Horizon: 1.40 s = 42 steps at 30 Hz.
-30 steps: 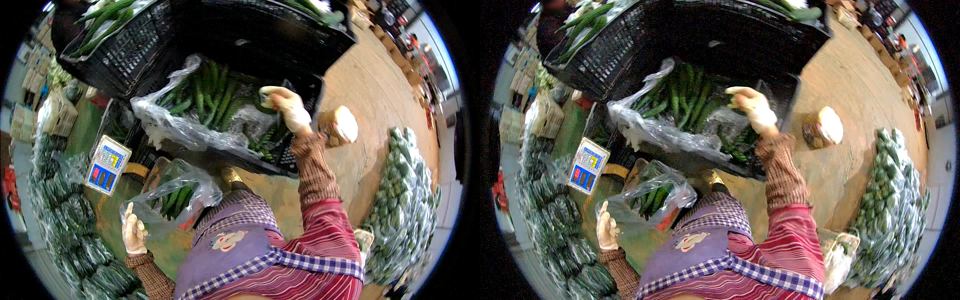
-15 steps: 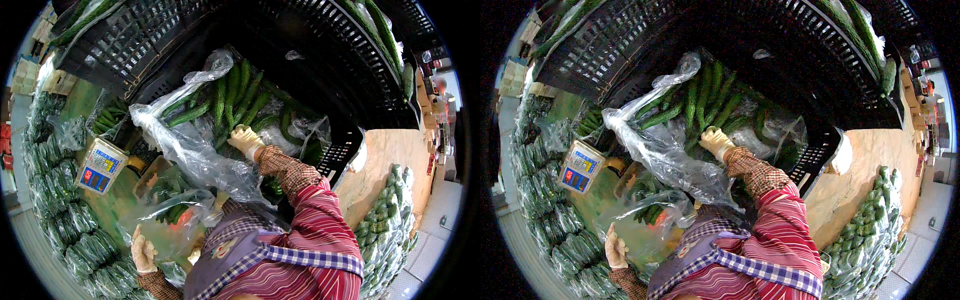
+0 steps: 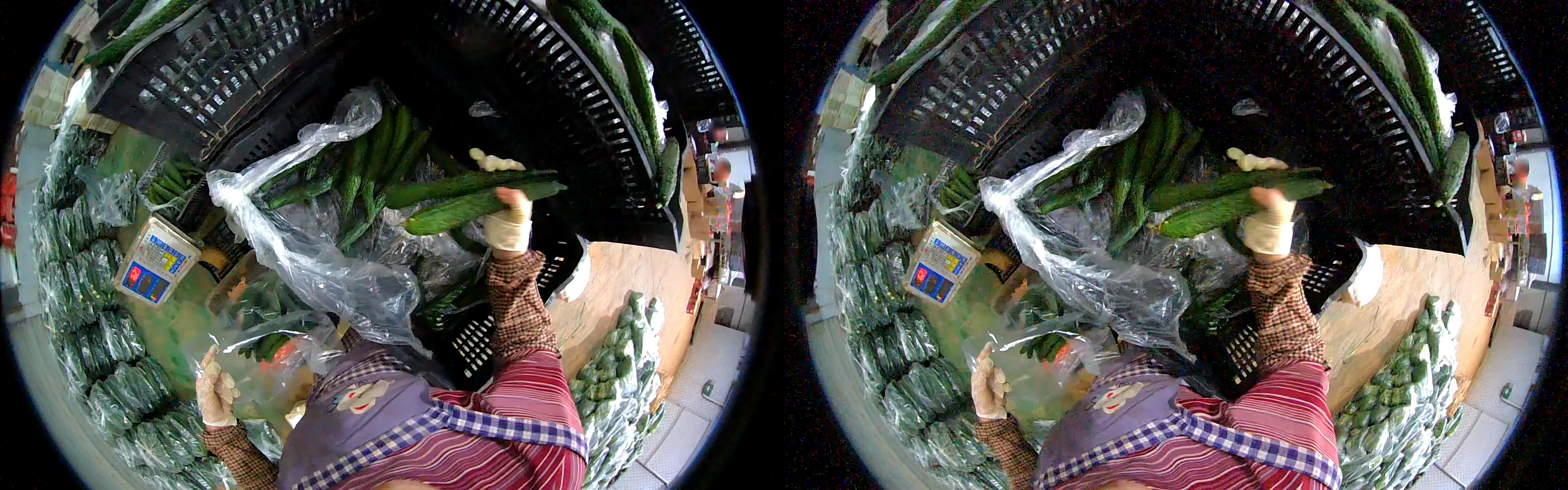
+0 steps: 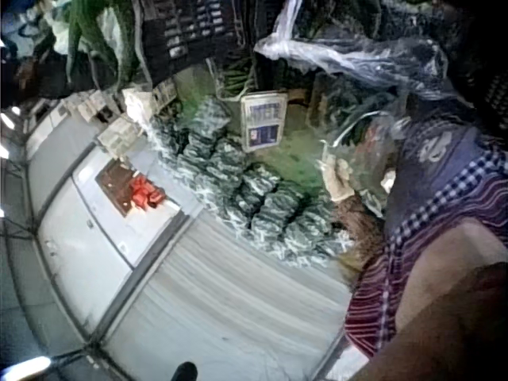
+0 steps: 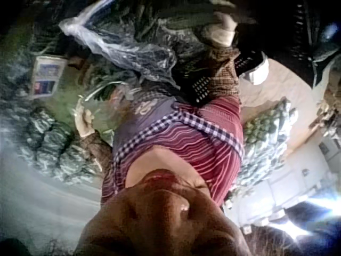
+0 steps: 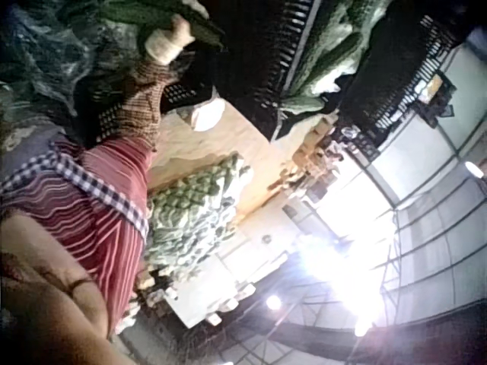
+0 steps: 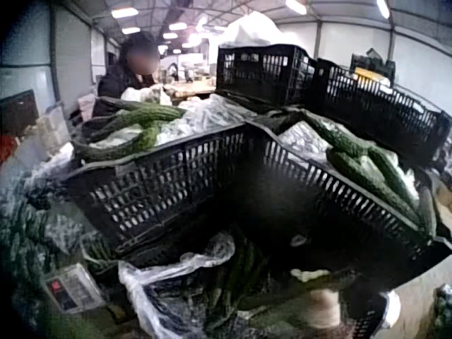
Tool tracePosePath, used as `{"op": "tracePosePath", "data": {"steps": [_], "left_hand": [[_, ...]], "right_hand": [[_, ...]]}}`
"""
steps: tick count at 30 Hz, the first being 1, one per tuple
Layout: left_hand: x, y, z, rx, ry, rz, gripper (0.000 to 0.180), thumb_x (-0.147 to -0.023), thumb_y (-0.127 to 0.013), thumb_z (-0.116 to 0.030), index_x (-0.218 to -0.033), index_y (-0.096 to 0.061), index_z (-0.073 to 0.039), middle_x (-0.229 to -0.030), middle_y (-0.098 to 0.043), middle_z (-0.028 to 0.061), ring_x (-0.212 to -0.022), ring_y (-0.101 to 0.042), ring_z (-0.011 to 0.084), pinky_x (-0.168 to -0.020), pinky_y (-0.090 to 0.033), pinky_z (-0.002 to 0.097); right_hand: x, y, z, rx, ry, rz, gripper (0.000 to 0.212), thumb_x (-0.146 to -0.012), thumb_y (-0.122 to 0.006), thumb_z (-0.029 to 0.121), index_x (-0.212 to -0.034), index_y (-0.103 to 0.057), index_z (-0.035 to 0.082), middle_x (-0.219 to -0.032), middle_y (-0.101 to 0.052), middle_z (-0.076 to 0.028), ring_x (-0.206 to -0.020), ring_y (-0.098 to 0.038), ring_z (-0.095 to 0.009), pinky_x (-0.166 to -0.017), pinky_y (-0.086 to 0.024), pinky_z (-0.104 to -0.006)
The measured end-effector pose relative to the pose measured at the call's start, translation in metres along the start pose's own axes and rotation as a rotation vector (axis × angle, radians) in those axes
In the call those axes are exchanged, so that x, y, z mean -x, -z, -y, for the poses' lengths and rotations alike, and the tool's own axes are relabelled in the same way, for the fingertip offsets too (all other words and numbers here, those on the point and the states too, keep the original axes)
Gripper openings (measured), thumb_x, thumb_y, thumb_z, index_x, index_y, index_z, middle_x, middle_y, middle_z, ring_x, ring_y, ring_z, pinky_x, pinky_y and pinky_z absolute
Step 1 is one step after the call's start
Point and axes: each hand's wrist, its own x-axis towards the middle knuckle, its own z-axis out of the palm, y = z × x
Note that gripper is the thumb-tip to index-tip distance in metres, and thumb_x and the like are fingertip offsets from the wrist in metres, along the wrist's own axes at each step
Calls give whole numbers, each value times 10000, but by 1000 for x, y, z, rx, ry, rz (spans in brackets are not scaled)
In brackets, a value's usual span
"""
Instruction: The person sorts and weighs bitter melons, transferring them from large plastic crates into smaller plastic bags using an electronic scale.
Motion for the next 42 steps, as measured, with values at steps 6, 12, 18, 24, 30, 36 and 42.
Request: {"op": "tracePosePath", "data": {"steps": [6, 12, 18, 24, 30, 36, 42], "left_hand": [[8, 11, 0, 41, -48, 56, 468, -871, -537, -208, -1263, -418, 19, -620, -520, -14, -448, -485, 64, -366, -419, 192], [34, 39, -9, 112, -56, 51, 481, -868, -544, -229, -1280, -400, -27, -646, -532, 25, -495, -504, 105, -439, -439, 234], [50, 64, -12, 198, -144, 81, 612, -862, -510, -183, -1391, -218, -90, -695, -545, 51, -470, -466, 89, -473, -447, 236], [66, 114, -6, 543, -115, 351, 671, -809, -487, -78, -1409, -188, -116, -612, -476, 5, -394, -376, 64, -357, -352, 204], [81, 129, -13, 623, -43, 299, 633, -771, -400, 21, -1374, -247, -95, -496, -338, -7, -344, -268, 64, -304, -259, 198], [60, 131, 1, 557, -123, 275, 647, -807, -472, -32, -1398, -219, -104, -562, -423, 9, -368, -344, 59, -292, -297, 167], [51, 87, -10, 392, -126, 196, 661, -780, -486, -37, -1390, -238, -89, -569, -450, 4, -342, -326, 65, -292, -308, 185]], "right_hand": [[5, -43, 23, -333, -32, -13, 374, -674, -571, 188, -1001, -559, 9, -1062, -568, -99, -1212, -417, -315, -996, -331, -545], [23, -105, 2, -403, -124, 125, 454, -649, -595, 244, -1035, -495, 25, -1038, -522, -77, -1181, -439, -295, -992, -312, -572], [92, -196, -52, -412, -340, 343, 381, -661, -602, 232, -981, -501, 53, -1001, -533, -81, -1158, -447, -302, -961, -358, -506], [225, -313, -135, 474, -250, 1353, 406, -601, -691, 134, -967, -542, 40, -978, -575, -126, -905, -581, -236, -787, -469, -328], [302, -295, -268, 1558, 392, 1511, 496, -674, -689, 228, -1088, -520, 13, -1037, -563, -195, -1003, -533, -352, -859, -438, -411], [263, -290, -172, 1246, -635, 1738, 377, -787, -576, 291, -1082, -582, 56, -1076, -601, -156, -992, -574, -312, -823, -455, -427], [72, -167, -74, 709, -608, 125, 188, -723, -650, 88, -870, -568, 4, -766, -623, -143, -763, -623, -271, -568, -510, -318]]}}
